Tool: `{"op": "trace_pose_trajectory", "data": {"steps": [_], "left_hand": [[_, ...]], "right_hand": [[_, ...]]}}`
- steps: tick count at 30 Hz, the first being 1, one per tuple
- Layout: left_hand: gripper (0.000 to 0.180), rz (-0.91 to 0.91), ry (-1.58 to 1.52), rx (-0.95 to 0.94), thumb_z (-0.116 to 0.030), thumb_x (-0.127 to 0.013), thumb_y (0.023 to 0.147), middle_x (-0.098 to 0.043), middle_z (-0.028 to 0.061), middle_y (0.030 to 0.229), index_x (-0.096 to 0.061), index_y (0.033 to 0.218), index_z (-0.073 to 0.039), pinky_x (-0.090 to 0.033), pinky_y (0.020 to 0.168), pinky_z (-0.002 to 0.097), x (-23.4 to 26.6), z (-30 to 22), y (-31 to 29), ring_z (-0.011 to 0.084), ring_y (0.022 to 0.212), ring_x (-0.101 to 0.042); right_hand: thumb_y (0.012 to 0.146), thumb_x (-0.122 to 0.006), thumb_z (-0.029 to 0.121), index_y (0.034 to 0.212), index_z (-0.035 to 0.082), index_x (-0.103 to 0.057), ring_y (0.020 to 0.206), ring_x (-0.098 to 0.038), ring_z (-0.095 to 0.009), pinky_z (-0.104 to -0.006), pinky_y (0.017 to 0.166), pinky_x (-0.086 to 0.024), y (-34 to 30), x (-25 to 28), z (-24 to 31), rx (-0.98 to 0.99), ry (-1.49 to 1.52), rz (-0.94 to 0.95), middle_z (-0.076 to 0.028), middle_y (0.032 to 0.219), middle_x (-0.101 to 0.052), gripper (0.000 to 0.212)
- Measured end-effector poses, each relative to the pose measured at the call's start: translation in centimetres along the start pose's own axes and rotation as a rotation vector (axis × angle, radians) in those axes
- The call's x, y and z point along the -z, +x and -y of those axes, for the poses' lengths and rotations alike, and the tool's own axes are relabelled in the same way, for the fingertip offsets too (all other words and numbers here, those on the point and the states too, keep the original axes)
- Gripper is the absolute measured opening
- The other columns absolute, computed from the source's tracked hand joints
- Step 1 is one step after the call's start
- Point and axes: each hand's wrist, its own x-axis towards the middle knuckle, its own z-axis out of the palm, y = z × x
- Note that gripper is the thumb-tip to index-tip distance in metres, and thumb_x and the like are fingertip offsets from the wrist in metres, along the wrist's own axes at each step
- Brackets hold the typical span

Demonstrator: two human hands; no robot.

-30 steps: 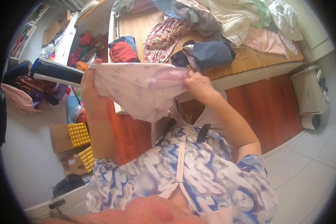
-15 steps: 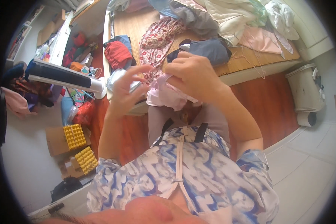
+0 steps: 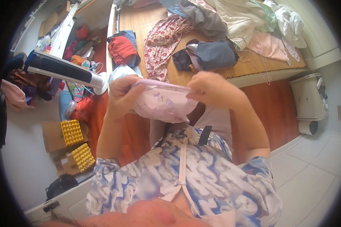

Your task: The person folds a pair of grey shorts, a purple undergarment, and a floral patterned dress by hand while seated next to a bed.

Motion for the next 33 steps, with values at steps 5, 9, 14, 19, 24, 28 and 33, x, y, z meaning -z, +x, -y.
{"op": "trace_pose_trajectory", "data": {"steps": [5,9,14,19,24,28,33], "left_hand": [[0.008,0.045,0.132,-0.203,0.002,-0.065,0.086,-0.061,0.0047,0.085,-0.066,0.094,0.004,-0.042,0.061,0.0218,3.0,-0.7,0.0,0.0083,0.073,-0.056],[0.009,0.179,0.808,-0.248,-0.008,-0.066,0.086,-0.062,0.0105,0.079,-0.062,0.090,0.000,-0.046,0.058,0.0322,2.8,-1.0,-0.7,0.0211,0.070,-0.062],[0.013,0.167,1.350,-0.357,-0.010,-0.067,0.081,-0.066,0.0134,0.084,-0.063,0.092,-0.005,-0.051,0.068,0.0407,2.5,-3.0,-0.3,0.0334,0.078,-0.064],[0.013,0.028,1.422,-0.546,-0.008,-0.059,0.082,-0.065,0.0090,0.083,-0.063,0.094,-0.007,-0.052,0.074,0.0403,2.6,-5.3,1.5,0.0284,0.083,-0.065],[0.023,0.048,1.580,-0.598,-0.010,-0.064,0.081,-0.067,0.0054,0.086,-0.066,0.103,-0.008,-0.040,0.096,0.0427,2.9,-5.2,1.9,0.0204,0.084,-0.066],[0.020,-0.133,1.607,-0.697,-0.011,-0.065,0.081,-0.067,0.0014,0.087,-0.068,0.101,-0.011,-0.034,0.101,0.0430,4.6,-5.9,2.2,0.0179,0.083,-0.065],[0.007,-0.231,1.722,-0.699,-0.007,-0.065,0.077,-0.065,-0.0002,0.098,-0.059,0.078,-0.010,-0.019,0.113,0.0542,4.2,-6.0,3.4,0.0182,0.100,-0.061]], "right_hand": [[0.080,-0.072,0.013,0.082,-0.002,-0.061,0.075,-0.054,-0.025,-0.0332,0.069,-0.046,-0.5,2.5,0.0,-0.034,0.154,-0.196,-0.011,0.088,-0.055,0.019],[0.083,-0.070,0.012,0.085,-0.002,-0.060,0.068,-0.054,-0.016,-0.0293,0.062,-0.046,-1.5,4.3,-1.0,-0.129,0.148,-0.223,-0.007,0.083,-0.057,0.017],[0.092,-0.062,0.014,0.088,0.001,-0.053,0.067,-0.048,-0.006,-0.0234,0.058,-0.041,-1.8,5.6,2.2,-0.131,0.271,-0.402,-0.001,0.071,-0.047,0.016],[0.097,-0.057,0.016,0.094,0.004,-0.055,0.071,-0.043,-0.003,-0.0199,0.060,-0.037,-1.5,5.3,2.0,-0.138,0.452,-0.872,0.006,0.077,-0.046,0.013],[0.092,-0.062,0.012,0.096,0.005,-0.060,0.073,-0.046,-0.004,-0.0205,0.062,-0.040,-2.7,6.9,2.5,-0.112,0.154,-0.646,0.004,0.079,-0.052,0.008],[0.083,-0.069,0.006,0.105,0.005,-0.063,0.071,-0.048,-0.006,-0.0218,0.062,-0.039,-4.0,7.3,3.7,-0.111,0.108,-0.676,0.002,0.075,-0.053,0.022],[0.077,-0.072,0.006,0.105,0.008,-0.065,0.070,-0.053,-0.012,-0.0254,0.065,-0.044,-2.2,6.5,2.3,-0.231,-0.072,-0.475,-0.003,0.075,-0.056,0.028]]}}
